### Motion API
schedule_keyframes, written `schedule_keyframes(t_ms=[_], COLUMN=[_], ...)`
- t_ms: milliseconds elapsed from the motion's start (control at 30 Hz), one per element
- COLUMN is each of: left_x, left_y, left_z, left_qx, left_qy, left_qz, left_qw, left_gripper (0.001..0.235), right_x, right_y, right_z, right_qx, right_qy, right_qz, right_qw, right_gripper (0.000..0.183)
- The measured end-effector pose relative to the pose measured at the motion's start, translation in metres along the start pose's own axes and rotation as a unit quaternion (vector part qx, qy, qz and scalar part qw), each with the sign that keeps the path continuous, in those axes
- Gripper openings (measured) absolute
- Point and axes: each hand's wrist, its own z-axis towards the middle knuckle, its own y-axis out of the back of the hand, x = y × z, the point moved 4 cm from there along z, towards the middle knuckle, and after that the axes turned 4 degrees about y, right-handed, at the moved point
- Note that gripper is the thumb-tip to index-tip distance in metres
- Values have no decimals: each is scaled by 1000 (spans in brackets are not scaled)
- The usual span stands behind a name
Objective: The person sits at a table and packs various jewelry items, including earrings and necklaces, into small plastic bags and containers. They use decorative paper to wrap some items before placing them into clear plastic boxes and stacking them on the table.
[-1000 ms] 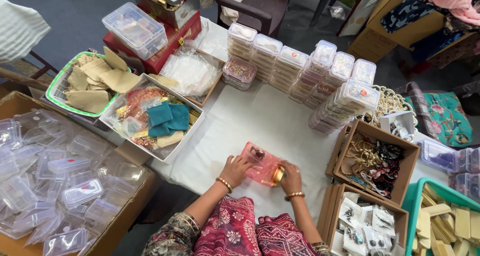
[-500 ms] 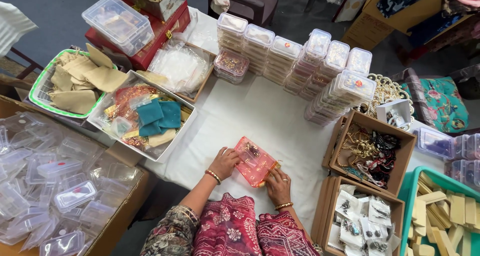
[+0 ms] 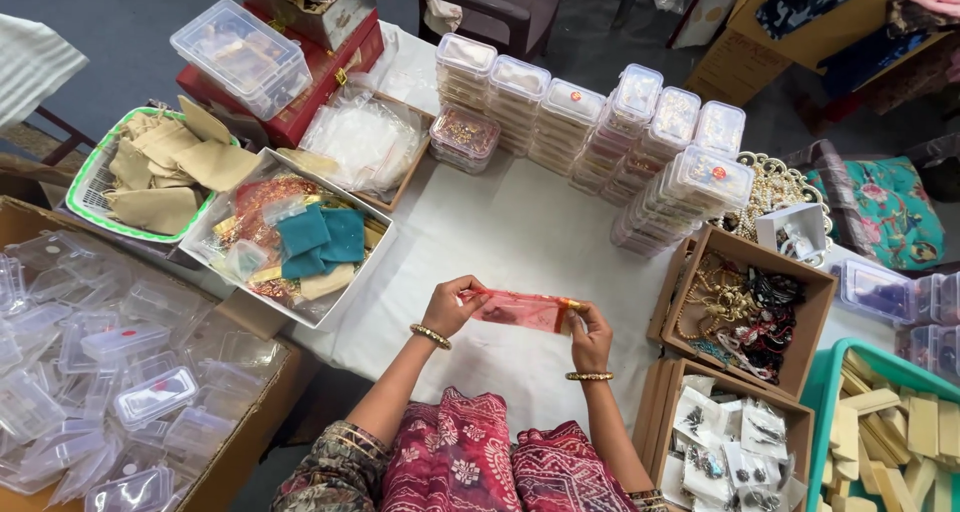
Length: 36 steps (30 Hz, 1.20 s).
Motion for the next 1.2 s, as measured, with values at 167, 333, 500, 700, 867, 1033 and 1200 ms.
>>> schedule_keyframes(t_ms=[167, 333, 500, 700, 867, 1033, 1200], left_x=[0, 76, 94, 64, 67, 55, 72], left_y=[-12, -43, -51, -54, -69, -72, -80], left_z=[-12, -31, -42, -37, -45, -48, -31], left_qx=[20, 28, -5, 19, 27, 27, 67], left_qy=[15, 98, 190, 123, -129, -173, -61], left_qz=[68, 140, 224, 355, 448, 428, 381], left_qw=[997, 985, 956, 927, 884, 887, 920], left_gripper=[16, 17, 20, 28, 28, 24, 19], right_x=[-56, -139, -122, -66, -77, -57, -25], right_y=[13, 28, 27, -4, -16, -26, -31], right_z=[-8, -41, -49, -33, -34, -31, -25], right_qx=[13, 4, -14, -26, -3, 21, -16], right_qy=[-18, -121, -135, -123, -63, 27, 60], right_qz=[125, 62, -339, -433, -408, -422, -409], right_qw=[992, 991, 931, 893, 911, 906, 910], right_gripper=[11, 9, 19, 18, 15, 15, 73])
